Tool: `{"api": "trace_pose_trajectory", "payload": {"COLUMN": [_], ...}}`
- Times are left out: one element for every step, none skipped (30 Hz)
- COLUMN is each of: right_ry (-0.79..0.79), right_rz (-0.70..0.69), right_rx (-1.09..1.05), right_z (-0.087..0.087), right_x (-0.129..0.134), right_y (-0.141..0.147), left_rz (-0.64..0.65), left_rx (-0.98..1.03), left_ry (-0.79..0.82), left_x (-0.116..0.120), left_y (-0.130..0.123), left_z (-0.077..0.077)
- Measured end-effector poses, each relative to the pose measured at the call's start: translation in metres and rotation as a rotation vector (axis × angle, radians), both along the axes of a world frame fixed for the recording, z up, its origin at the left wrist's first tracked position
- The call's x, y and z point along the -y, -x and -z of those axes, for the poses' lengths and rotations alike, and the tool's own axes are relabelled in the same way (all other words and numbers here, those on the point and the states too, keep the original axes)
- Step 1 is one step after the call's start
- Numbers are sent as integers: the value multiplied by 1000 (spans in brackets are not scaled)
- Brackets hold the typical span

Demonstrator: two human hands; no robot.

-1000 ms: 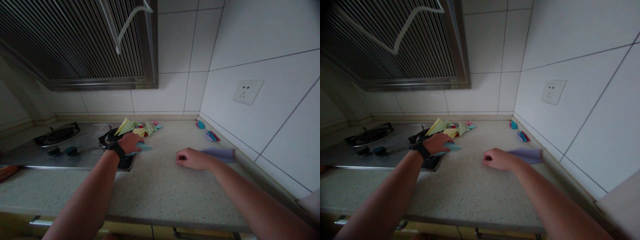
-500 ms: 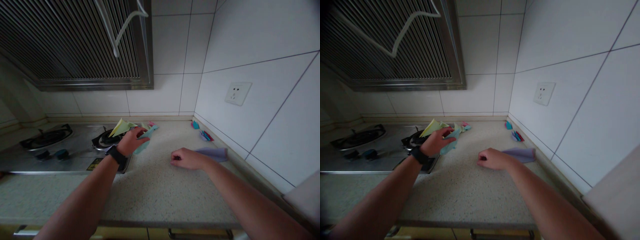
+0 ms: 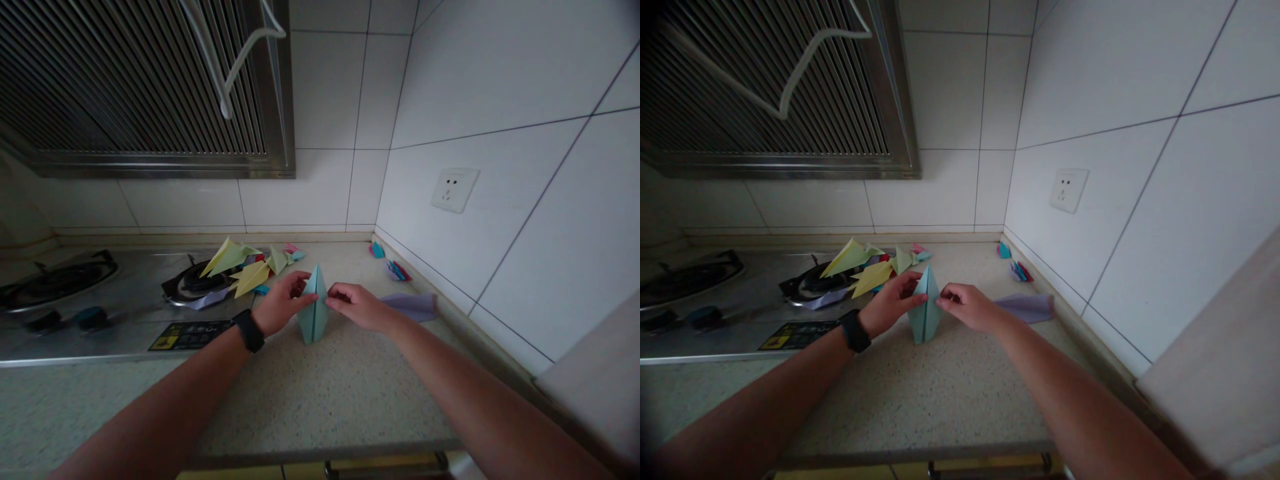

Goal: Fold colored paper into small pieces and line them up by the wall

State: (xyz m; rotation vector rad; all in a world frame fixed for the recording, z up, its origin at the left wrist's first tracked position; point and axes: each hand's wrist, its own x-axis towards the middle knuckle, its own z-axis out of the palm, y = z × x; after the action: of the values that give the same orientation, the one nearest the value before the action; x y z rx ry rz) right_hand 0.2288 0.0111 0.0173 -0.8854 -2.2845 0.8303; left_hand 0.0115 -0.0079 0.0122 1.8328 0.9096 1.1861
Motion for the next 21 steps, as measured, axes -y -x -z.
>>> {"api": "trace_pose_trajectory", "payload": {"right_ry": [3, 5, 8, 13, 18, 26, 36, 45, 52, 56, 58, 57, 55, 54, 52, 49, 44, 39, 36, 36, 37], "right_rz": [-3, -8, -13, -16, -16, -15, -12, -8, -5, -4, -2, 2, 8, 15, 23, 34, 42, 50, 56, 62, 67], "right_rx": [-7, -13, -19, -23, -28, -33, -38, -44, -52, -60, -70, -80, -90, -98, -105, -111, -115, -118, -123, -129, -135], "right_z": [1, 2, 2, 3, 3, 3, 3, 2, 2, 1, 0, 0, -1, -1, -2, -2, -2, -2, -2, -1, -1], "right_x": [-1, -1, -2, -2, -2, -2, -2, -2, -1, -1, -1, -1, -1, -1, -2, -3, -4, -4, -5, -6, -7], "right_y": [0, 1, 1, 1, 1, 1, 1, 1, 1, 1, 1, 0, -1, -2, -3, -4, -5, -6, -7, -8, -8], "left_rz": [3, 7, 15, 26, 38, 48, 54, 52, 44, 35, 27, 22, 17, 12, 5, -2, -7, -12, -16, -23, -30], "left_rx": [18, 39, 60, 79, 96, 109, 114, 114, 111, 109, 109, 110, 115, 123, 133, 143, 152, 156, 155, 150, 144], "left_ry": [6, 16, 30, 49, 69, 87, 101, 108, 111, 111, 111, 111, 113, 116, 117, 117, 118, 117, 117, 117, 121], "left_x": [0, 1, 2, 2, 3, 4, 5, 5, 5, 5, 5, 5, 5, 4, 4, 4, 3, 3, 2, 2, 1], "left_y": [-1, -2, -2, -3, -3, -3, -3, -2, -1, -1, 0, 1, 2, 2, 3, 4, 5, 6, 7, 8, 9], "left_z": [0, -1, -2, -3, -4, -5, -6, -7, -7, -8, -8, -8, -9, -9, -9, -10, -10, -10, -10, -10, -10]}}
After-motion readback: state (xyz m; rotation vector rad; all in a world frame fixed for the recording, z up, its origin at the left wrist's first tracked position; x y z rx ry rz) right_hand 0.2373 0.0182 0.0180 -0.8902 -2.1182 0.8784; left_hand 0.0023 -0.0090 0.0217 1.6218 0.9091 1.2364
